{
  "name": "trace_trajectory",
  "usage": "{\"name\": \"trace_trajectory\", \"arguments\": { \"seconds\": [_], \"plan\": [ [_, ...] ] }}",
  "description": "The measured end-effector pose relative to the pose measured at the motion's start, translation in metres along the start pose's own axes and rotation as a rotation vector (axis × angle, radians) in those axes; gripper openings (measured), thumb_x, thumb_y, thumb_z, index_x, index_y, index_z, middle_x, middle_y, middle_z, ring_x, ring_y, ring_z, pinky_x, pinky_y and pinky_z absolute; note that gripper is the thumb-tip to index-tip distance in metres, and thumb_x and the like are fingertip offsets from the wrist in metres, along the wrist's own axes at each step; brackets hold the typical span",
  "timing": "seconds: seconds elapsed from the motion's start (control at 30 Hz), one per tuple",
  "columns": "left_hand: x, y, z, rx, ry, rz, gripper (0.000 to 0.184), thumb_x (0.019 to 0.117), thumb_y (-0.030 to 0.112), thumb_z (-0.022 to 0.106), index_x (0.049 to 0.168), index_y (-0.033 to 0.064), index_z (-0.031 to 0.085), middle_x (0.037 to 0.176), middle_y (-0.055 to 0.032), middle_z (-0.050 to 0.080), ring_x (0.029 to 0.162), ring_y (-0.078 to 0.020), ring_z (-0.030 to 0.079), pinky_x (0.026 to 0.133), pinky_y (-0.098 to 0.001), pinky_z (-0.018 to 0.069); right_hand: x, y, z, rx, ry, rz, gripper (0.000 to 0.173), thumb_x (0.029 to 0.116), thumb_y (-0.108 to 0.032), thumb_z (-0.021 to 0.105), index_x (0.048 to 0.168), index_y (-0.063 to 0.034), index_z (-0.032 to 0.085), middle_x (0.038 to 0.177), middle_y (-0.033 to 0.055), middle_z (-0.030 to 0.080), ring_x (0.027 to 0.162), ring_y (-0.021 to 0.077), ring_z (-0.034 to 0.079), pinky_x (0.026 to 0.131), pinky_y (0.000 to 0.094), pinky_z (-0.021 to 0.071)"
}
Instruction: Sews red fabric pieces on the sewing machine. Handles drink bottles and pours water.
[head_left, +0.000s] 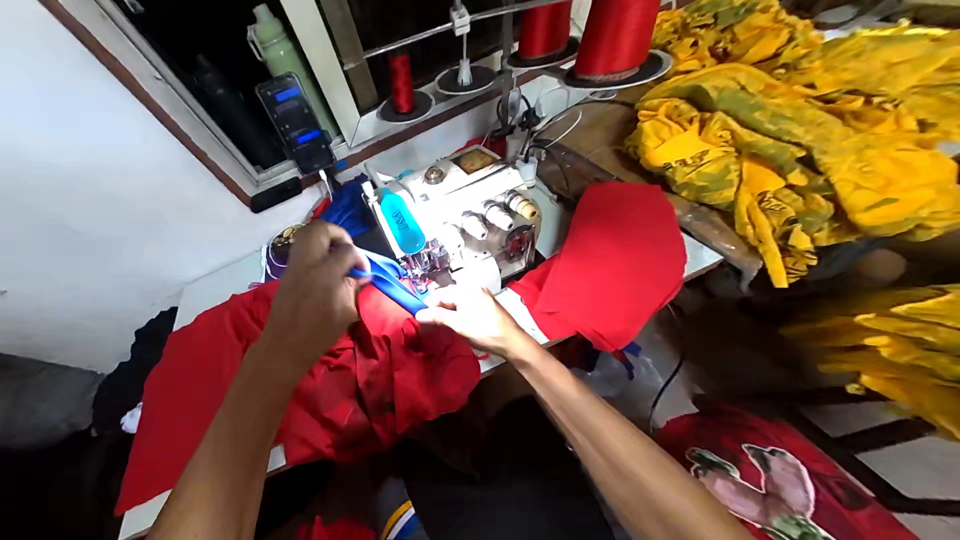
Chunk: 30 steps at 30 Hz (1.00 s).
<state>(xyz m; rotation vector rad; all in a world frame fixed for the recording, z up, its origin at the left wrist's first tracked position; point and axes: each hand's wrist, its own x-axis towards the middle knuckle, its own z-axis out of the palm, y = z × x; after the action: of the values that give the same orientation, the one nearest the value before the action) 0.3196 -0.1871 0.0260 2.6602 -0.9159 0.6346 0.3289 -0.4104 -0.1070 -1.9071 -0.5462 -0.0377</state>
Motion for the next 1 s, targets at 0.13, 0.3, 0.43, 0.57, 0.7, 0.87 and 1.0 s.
{"name": "trace_trajectory", "arguments": {
  "seconds": [0.13, 0.3, 0.43, 0.57, 0.7, 0.87, 1.0],
  "plan": [
    [-0.075, 0.043, 0.060, -0.328, -0.339, 0.214, 0.018, 0.1014, 0.021, 0.060, 0.095, 0.0113, 0.073, 0.113, -0.0065, 0.069, 0.122, -0.0228, 0.060, 0.113, -0.0456, 0.0443, -0.097, -0.005, 0.006, 0.101, -0.122, -0.017, 0.024, 0.0929, -0.036, 0.074, 0.092, -0.0116, 0.078, 0.083, -0.0035, 0.074, 0.078, 0.0029, 0.068, 0.073, 0.0272, 0.0583],
    [-0.098, 0.052, 0.082, -0.347, -0.366, 0.209, 0.019, 0.0990, 0.026, 0.063, 0.090, 0.0107, 0.070, 0.084, 0.0006, 0.068, 0.087, -0.0132, 0.066, 0.089, -0.0349, 0.0535, -0.140, 0.005, 0.023, -0.103, 0.042, 0.010, 0.030, 0.0917, -0.047, 0.073, 0.096, -0.0179, 0.079, 0.088, -0.0064, 0.076, 0.082, 0.0028, 0.071, 0.074, 0.0288, 0.0598],
    [-0.097, 0.051, 0.074, -0.320, -0.324, 0.161, 0.017, 0.0960, 0.021, 0.065, 0.081, 0.0111, 0.067, 0.099, -0.0004, 0.071, 0.096, -0.0140, 0.065, 0.083, -0.0294, 0.0541, -0.134, 0.000, 0.027, -0.224, 0.126, -0.015, 0.029, 0.0867, -0.051, 0.073, 0.088, -0.0219, 0.078, 0.076, -0.0095, 0.072, 0.071, 0.0020, 0.068, 0.062, 0.0291, 0.0563],
    [-0.104, 0.055, 0.072, -0.346, -0.291, 0.086, 0.012, 0.0940, 0.018, 0.066, 0.083, 0.0126, 0.067, 0.085, 0.0043, 0.068, 0.097, -0.0139, 0.063, 0.089, -0.0291, 0.0511, -0.134, 0.000, 0.032, -0.245, 0.141, -0.078, 0.030, 0.0941, -0.048, 0.066, 0.086, -0.0214, 0.078, 0.073, -0.0094, 0.070, 0.069, 0.0014, 0.065, 0.062, 0.0251, 0.0534],
    [-0.112, 0.060, 0.056, -0.352, -0.268, -0.013, 0.015, 0.0966, 0.026, 0.066, 0.103, 0.0134, 0.071, 0.093, 0.0050, 0.069, 0.099, -0.0111, 0.064, 0.090, -0.0296, 0.0544, -0.126, -0.008, 0.029, -0.154, 0.135, -0.207, 0.030, 0.0977, -0.045, 0.065, 0.091, -0.0184, 0.077, 0.079, -0.0078, 0.072, 0.073, 0.0019, 0.065, 0.067, 0.0236, 0.0528],
    [-0.106, 0.074, 0.015, -0.481, -0.204, 0.003, 0.025, 0.1026, 0.033, 0.061, 0.091, 0.0127, 0.071, 0.097, 0.0002, 0.070, 0.119, -0.0175, 0.062, 0.110, -0.0378, 0.0471, -0.086, -0.008, 0.052, 0.000, 0.416, -0.036, 0.028, 0.0893, -0.018, 0.076, 0.117, -0.0129, 0.073, 0.106, -0.0010, 0.073, 0.093, 0.0075, 0.070, 0.083, 0.0279, 0.0607],
    [-0.076, 0.104, 0.029, -0.677, -0.058, -0.037, 0.022, 0.1014, 0.023, 0.064, 0.093, 0.0059, 0.076, 0.098, -0.0041, 0.075, 0.104, -0.0120, 0.070, 0.102, -0.0330, 0.0541, -0.079, -0.003, 0.082, 0.141, 0.098, -0.033, 0.031, 0.0912, -0.013, 0.068, 0.114, 0.0076, 0.068, 0.101, 0.0172, 0.072, 0.095, 0.0225, 0.071, 0.088, 0.0398, 0.0573]
  ]
}}
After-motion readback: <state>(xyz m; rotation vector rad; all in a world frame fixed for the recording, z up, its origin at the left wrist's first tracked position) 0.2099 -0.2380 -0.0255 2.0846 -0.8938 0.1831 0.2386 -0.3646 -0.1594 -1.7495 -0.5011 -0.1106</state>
